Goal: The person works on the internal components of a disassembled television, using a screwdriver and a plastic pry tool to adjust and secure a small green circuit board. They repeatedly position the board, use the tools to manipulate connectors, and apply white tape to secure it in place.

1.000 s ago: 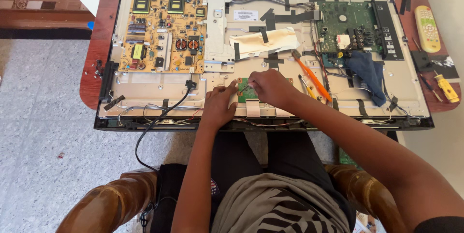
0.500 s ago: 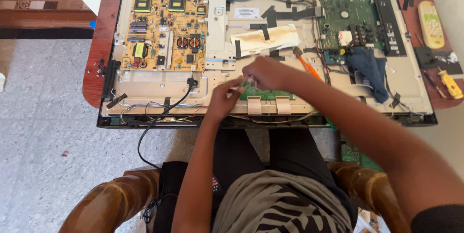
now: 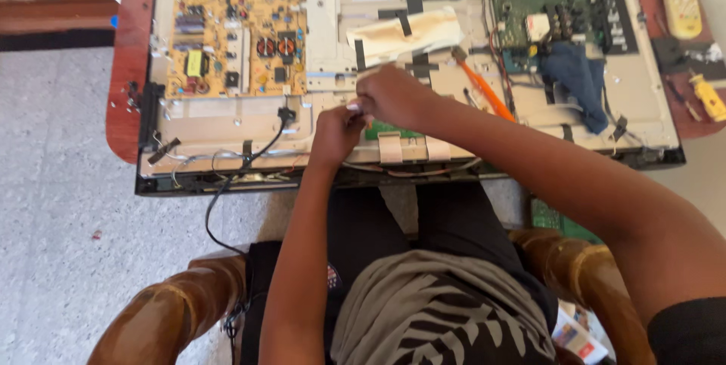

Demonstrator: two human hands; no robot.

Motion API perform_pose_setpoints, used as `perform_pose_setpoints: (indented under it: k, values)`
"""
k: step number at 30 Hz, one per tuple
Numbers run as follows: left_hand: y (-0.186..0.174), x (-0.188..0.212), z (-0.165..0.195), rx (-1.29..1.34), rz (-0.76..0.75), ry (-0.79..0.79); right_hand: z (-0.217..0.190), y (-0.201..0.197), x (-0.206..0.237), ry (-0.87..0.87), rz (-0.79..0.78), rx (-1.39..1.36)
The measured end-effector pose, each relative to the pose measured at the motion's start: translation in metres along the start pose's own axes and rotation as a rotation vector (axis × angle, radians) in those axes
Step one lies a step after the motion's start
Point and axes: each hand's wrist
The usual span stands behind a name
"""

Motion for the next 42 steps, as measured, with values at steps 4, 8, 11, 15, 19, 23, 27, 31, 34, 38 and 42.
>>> perform_pose_setpoints:
  k: [4,8,11,15,19,23,27,31,34,38,42]
  values:
    - [0.008,-0.003,0.001,0.038,0.061,0.121,0.007,0.013,0.007,-0.008,0.23,0.05]
    - [0.014,-0.002,0.001,0.117,0.112,0.049,0.017,0.033,0.012,-0.001,0.413,-0.087]
    - [0.016,0.0,0.001,0.168,0.148,0.008,0.019,0.043,0.012,0.017,0.41,-0.243]
    - [0.018,0.001,0.003,0.102,0.206,-0.073,0.014,0.044,0.011,-0.06,0.413,-0.221]
    - [0.023,-0.001,0.009,0.011,0.266,-0.096,0.006,0.043,0.01,-0.005,0.458,-0.169]
    - [0.028,0.001,0.015,-0.05,0.275,-0.116,0.0,0.047,0.012,0.068,0.462,-0.119]
    - [0.015,0.001,0.012,-0.005,0.198,0.039,0.001,0.047,0.019,-0.008,0.534,-0.133]
    - [-0.007,-0.004,0.002,0.13,0.003,0.255,0.013,0.039,0.021,-0.155,0.459,-0.173]
    - [-0.009,-0.005,0.002,0.128,-0.05,0.115,0.023,0.039,0.017,-0.261,0.415,-0.136]
    - [0.001,0.0,0.005,0.195,0.013,0.038,0.038,0.043,0.013,-0.317,0.385,-0.186]
    - [0.005,-0.002,0.012,0.081,0.059,0.086,0.045,0.039,0.013,-0.271,0.307,-0.275]
Point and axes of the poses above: each hand's wrist, its own x-axis away from the middle knuckle, its own y-axis out of the palm, z = x × y, and after that the axes turned 13 degrees about y, right-handed
